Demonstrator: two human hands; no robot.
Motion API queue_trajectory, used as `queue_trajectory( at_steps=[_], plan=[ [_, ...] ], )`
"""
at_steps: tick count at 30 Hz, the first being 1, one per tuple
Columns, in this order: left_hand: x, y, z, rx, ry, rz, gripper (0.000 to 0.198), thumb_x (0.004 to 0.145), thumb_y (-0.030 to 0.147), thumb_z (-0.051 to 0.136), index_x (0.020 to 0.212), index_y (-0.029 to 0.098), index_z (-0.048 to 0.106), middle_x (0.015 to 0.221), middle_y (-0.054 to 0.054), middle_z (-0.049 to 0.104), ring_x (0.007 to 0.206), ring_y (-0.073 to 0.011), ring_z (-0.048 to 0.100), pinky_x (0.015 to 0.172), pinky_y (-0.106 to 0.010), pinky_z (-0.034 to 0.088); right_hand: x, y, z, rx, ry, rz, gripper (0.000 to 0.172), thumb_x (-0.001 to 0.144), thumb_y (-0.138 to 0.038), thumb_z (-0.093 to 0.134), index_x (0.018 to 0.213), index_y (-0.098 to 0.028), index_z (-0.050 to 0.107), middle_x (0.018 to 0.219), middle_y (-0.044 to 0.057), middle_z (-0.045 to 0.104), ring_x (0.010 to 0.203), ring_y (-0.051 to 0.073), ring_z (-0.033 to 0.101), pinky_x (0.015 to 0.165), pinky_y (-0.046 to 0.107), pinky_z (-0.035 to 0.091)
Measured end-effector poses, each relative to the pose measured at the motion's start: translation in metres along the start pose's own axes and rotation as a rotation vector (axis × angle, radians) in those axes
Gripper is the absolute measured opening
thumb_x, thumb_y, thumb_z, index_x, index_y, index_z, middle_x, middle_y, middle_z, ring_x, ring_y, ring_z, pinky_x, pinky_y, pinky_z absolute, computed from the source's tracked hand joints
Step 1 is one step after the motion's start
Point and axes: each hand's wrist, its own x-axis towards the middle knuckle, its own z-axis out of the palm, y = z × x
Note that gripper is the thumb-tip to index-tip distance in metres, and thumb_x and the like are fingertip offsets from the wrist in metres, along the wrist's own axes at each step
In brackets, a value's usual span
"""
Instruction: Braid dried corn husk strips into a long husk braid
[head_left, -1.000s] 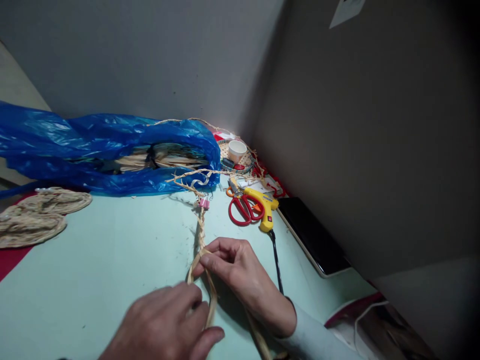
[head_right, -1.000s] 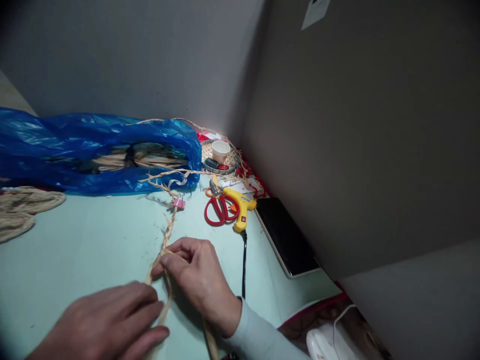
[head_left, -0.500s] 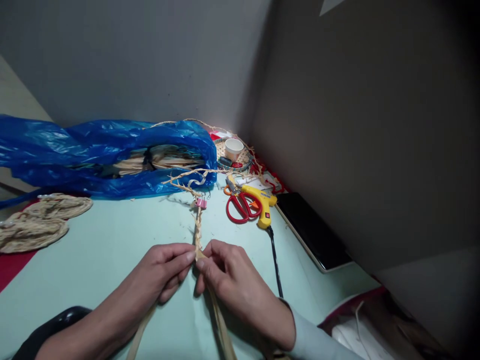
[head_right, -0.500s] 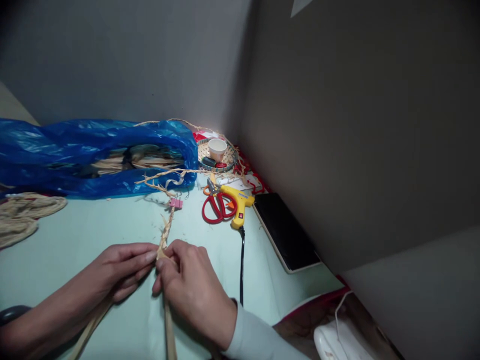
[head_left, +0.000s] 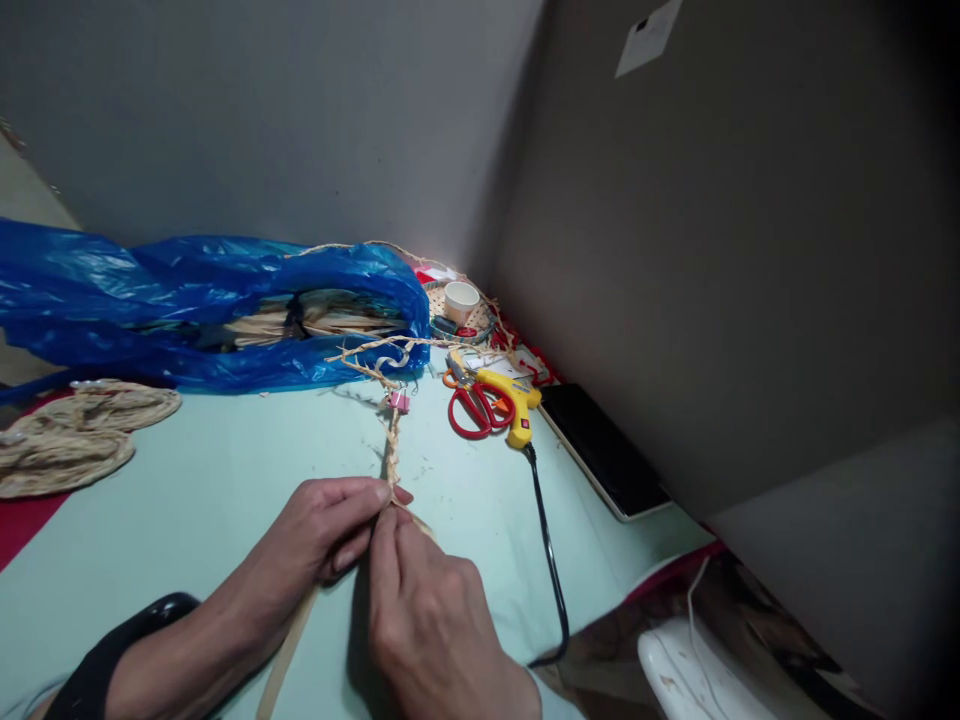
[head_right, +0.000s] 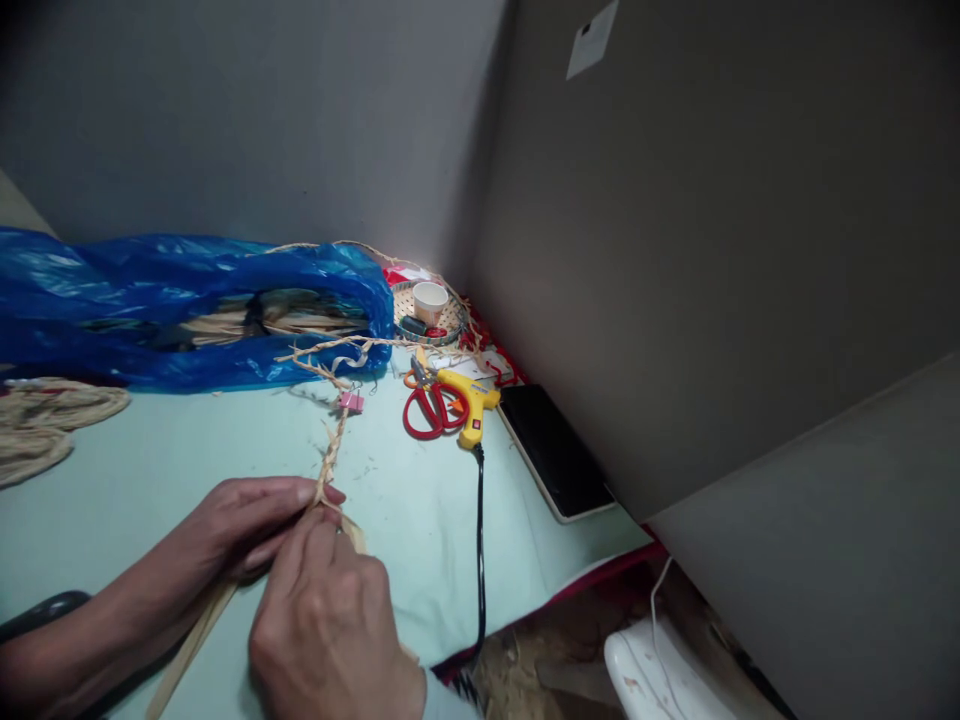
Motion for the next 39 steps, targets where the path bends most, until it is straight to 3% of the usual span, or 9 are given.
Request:
queue_trajectory(
  at_steps=[4,8,13,17,20,22,28,35,39],
  plan=[
    [0.002,-0.002,-0.003,-0.013,-0.029,0.007,0.032,0.08,0.045,0.072,0.083,0.013,0.07,0.051,0.008,0.044,0.047,-0.0075,0.022,0.048,-0.025,0.011,0.006,0.016,-0.02,0.188,0.007,-0.112,0.02,0.093,-0.012,0.052,0.103,-0.009,0.07,0.091,0.014,0.072,0.076,0.029,0.065,0.067,0.041,0.052],
    [0.006,-0.005,-0.005,0.045,-0.082,0.056,0.035,0.083,0.05,0.063,0.079,0.015,0.066,0.045,0.012,0.031,0.046,-0.0079,0.017,0.047,-0.024,0.013,0.022,0.044,-0.043,0.554,-0.061,0.181,0.018,0.1,-0.023,0.052,0.109,-0.017,0.067,0.103,0.009,0.071,0.093,0.024,0.064,0.083,0.036,0.049],
    [0.007,-0.004,-0.006,0.121,-0.105,0.087,0.043,0.078,0.055,0.063,0.089,0.014,0.067,0.048,0.013,0.027,0.046,-0.0086,0.016,0.044,-0.024,0.012,0.04,0.05,-0.034,0.818,-0.348,0.275,0.019,0.101,-0.028,0.053,0.106,-0.016,0.066,0.09,0.005,0.071,0.082,0.018,0.062,0.072,0.026,0.043],
    [0.007,-0.002,-0.009,0.25,-0.074,0.162,0.043,0.079,0.054,0.06,0.089,0.014,0.071,0.049,0.01,0.036,0.046,-0.0114,0.033,0.047,-0.024,0.027,0.043,0.046,-0.022,0.86,-0.301,0.334,0.024,0.1,-0.027,0.053,0.099,-0.014,0.072,0.088,0.006,0.072,0.081,0.017,0.061,0.073,0.026,0.041],
    [0.004,-0.001,-0.01,0.396,-0.033,0.278,0.032,0.081,0.046,0.06,0.082,0.017,0.074,0.067,-0.001,0.061,0.073,-0.0216,0.058,0.072,-0.031,0.042,0.042,0.045,-0.017,0.875,-0.247,0.371,0.023,0.096,-0.024,0.056,0.094,-0.013,0.077,0.081,0.004,0.072,0.072,0.015,0.058,0.069,0.025,0.038],
    [0.0,0.001,-0.009,0.519,0.019,0.348,0.029,0.083,0.041,0.058,0.079,0.019,0.075,0.08,-0.005,0.068,0.085,-0.0269,0.061,0.08,-0.036,0.04,0.041,0.044,-0.014,0.898,-0.215,0.395,0.023,0.093,-0.023,0.059,0.087,-0.012,0.078,0.071,0.002,0.068,0.065,0.013,0.052,0.064,0.024,0.036],
    [-0.014,0.008,-0.007,0.86,0.156,0.47,0.036,0.09,0.032,0.045,0.078,0.017,0.075,0.072,-0.008,0.064,0.073,-0.0269,0.06,0.071,-0.038,0.039,0.041,0.043,-0.008,0.977,-0.134,0.476,0.022,0.086,-0.021,0.061,0.072,-0.012,0.076,0.054,-0.003,0.052,0.056,0.011,0.04,0.055,0.024,0.03],
    [-0.031,-0.009,0.01,1.187,0.29,0.922,0.034,0.096,0.016,0.038,0.089,0.018,0.071,0.072,-0.005,0.069,0.059,-0.0184,0.069,0.055,-0.028,0.052,0.038,0.048,-0.008,1.139,-0.166,0.497,0.028,0.085,-0.018,0.055,0.06,-0.014,0.066,0.051,-0.002,0.052,0.051,0.011,0.045,0.052,0.023,0.032],
    [-0.032,-0.029,0.022,1.421,0.327,1.139,0.042,0.084,-0.002,0.034,0.106,0.007,0.068,0.085,-0.014,0.076,0.073,-0.0241,0.078,0.059,-0.028,0.06,0.038,0.053,-0.012,1.236,-0.206,0.47,0.03,0.085,-0.02,0.054,0.057,-0.014,0.064,0.049,-0.001,0.052,0.05,0.011,0.046,0.051,0.022,0.033]
  ],
)
